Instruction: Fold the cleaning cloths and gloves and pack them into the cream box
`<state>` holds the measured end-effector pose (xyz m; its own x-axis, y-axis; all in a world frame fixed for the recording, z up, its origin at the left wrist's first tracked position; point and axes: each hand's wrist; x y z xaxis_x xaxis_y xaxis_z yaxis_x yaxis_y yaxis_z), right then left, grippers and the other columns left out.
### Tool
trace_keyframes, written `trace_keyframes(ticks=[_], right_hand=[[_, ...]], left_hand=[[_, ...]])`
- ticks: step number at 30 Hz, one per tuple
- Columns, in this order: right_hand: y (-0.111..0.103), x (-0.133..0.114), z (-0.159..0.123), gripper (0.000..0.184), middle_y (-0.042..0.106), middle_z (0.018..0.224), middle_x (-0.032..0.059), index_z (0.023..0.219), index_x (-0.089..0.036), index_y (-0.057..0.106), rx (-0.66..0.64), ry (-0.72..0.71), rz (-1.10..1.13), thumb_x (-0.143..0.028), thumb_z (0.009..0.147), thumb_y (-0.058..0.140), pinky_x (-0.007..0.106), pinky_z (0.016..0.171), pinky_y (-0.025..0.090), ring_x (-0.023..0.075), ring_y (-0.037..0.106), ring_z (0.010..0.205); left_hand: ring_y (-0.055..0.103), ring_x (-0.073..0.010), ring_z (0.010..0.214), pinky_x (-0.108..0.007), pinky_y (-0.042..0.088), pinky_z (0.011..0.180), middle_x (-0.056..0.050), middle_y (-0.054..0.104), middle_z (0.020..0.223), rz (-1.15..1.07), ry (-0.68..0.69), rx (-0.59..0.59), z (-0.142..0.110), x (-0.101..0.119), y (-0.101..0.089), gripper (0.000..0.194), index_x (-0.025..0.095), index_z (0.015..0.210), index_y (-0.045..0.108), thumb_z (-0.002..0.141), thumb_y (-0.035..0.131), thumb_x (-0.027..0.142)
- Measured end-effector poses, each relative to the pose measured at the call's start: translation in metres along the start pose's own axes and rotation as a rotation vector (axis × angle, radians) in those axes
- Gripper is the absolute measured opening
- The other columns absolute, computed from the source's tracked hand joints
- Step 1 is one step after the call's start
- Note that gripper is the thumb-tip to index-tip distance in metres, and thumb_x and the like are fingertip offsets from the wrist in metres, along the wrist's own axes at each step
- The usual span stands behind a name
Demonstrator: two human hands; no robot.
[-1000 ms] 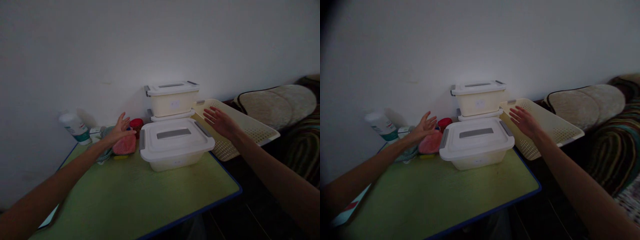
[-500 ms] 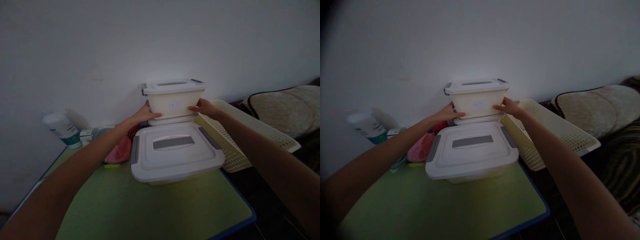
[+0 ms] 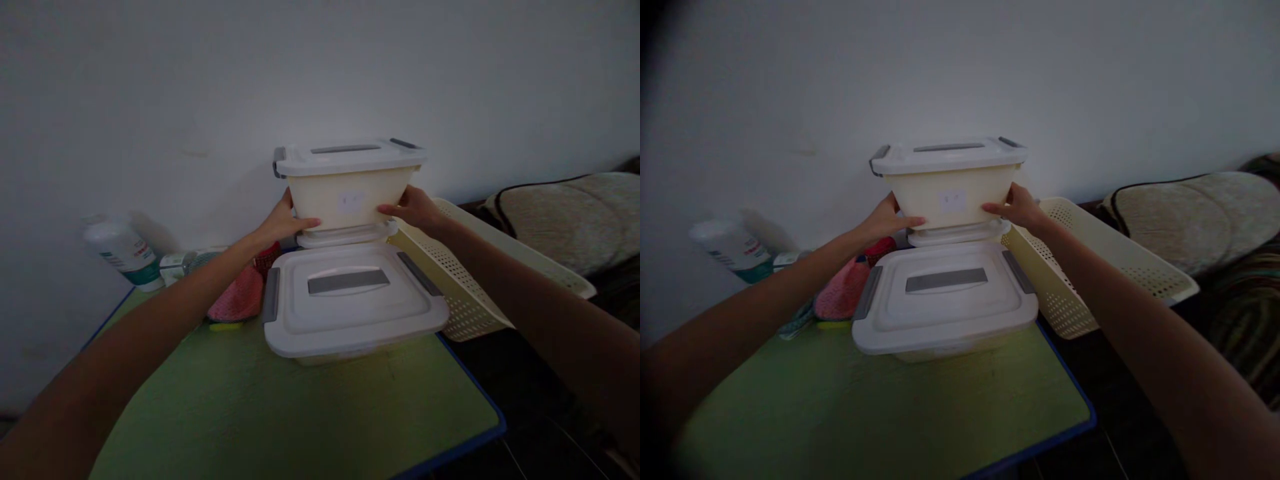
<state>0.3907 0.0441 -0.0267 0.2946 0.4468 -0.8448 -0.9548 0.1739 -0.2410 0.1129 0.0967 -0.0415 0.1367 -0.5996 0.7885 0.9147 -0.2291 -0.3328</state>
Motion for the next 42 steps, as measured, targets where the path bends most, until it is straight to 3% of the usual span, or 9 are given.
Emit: trace_keyframes(ticks=[10,17,22,27,34,42], right_hand=[[0.003,-0.046,-0.039,0.036,0.071,0.097,0.0065,0.086,-0.018,0.068,0.034,-0.020,-0.003,-0.018,0.053,0.082,0.056,0.092,0.048,0.0290,0.065,0.094],[0.006,-0.062,-0.059,0.032,0.071,0.093,0.0052,0.081,-0.019,0.069,-0.009,-0.046,-0.029,-0.022,0.052,0.082,0.055,0.091,0.049,0.0286,0.066,0.093],[0.006,-0.065,-0.063,0.029,0.070,0.099,0.0071,0.081,-0.019,0.068,0.004,-0.026,-0.129,-0.025,0.056,0.080,0.053,0.090,0.050,0.0287,0.065,0.093],[0.001,-0.051,-0.055,0.035,0.068,0.107,0.0091,0.089,-0.018,0.066,-0.058,0.013,-0.157,-0.027,0.059,0.078,0.054,0.092,0.048,0.0306,0.062,0.101],[-0.002,-0.001,-0.032,0.042,0.062,0.117,0.0118,0.099,-0.018,0.060,-0.064,0.071,-0.112,-0.034,0.063,0.074,0.054,0.097,0.043,0.0309,0.057,0.109],[-0.006,0.035,-0.017,0.051,0.060,0.120,0.0090,0.100,-0.021,0.057,-0.032,0.071,-0.028,-0.044,0.059,0.075,0.050,0.100,0.040,0.0280,0.054,0.113]], left_hand=[[0.048,-0.0320,0.120,-0.049,0.036,0.103,-0.016,0.051,0.127,0.005,0.028,-0.048,-0.035,0.053,-0.018,0.081,0.011,0.123,0.045,0.051,0.081,0.024],[0.051,-0.0323,0.117,-0.052,0.040,0.100,-0.014,0.054,0.126,0.014,-0.016,-0.062,-0.059,0.072,-0.025,0.074,0.015,0.117,0.048,0.052,0.080,0.027],[0.051,-0.0345,0.117,-0.053,0.040,0.099,-0.017,0.052,0.126,0.015,-0.029,-0.065,-0.064,0.071,-0.025,0.080,0.012,0.120,0.046,0.051,0.081,0.030],[0.050,-0.0330,0.118,-0.050,0.039,0.101,-0.021,0.050,0.127,0.031,-0.050,-0.064,-0.053,0.050,-0.012,0.083,0.007,0.122,0.041,0.052,0.080,0.030],[0.047,-0.0277,0.121,-0.042,0.037,0.104,-0.019,0.046,0.133,0.032,-0.148,-0.029,-0.030,0.027,0.010,0.082,0.009,0.125,0.038,0.055,0.077,0.023],[0.039,-0.0289,0.129,-0.043,0.033,0.107,-0.014,0.041,0.140,0.054,-0.259,-0.044,-0.023,0.002,0.012,0.095,0.017,0.136,0.031,0.056,0.078,0.033]])
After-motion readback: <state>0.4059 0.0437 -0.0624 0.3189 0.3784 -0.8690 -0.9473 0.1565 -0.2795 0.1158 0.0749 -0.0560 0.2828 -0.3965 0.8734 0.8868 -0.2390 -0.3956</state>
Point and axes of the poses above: each hand's wrist, its own z-axis towards the middle knuckle, its own y-axis out of the palm, x = y × z
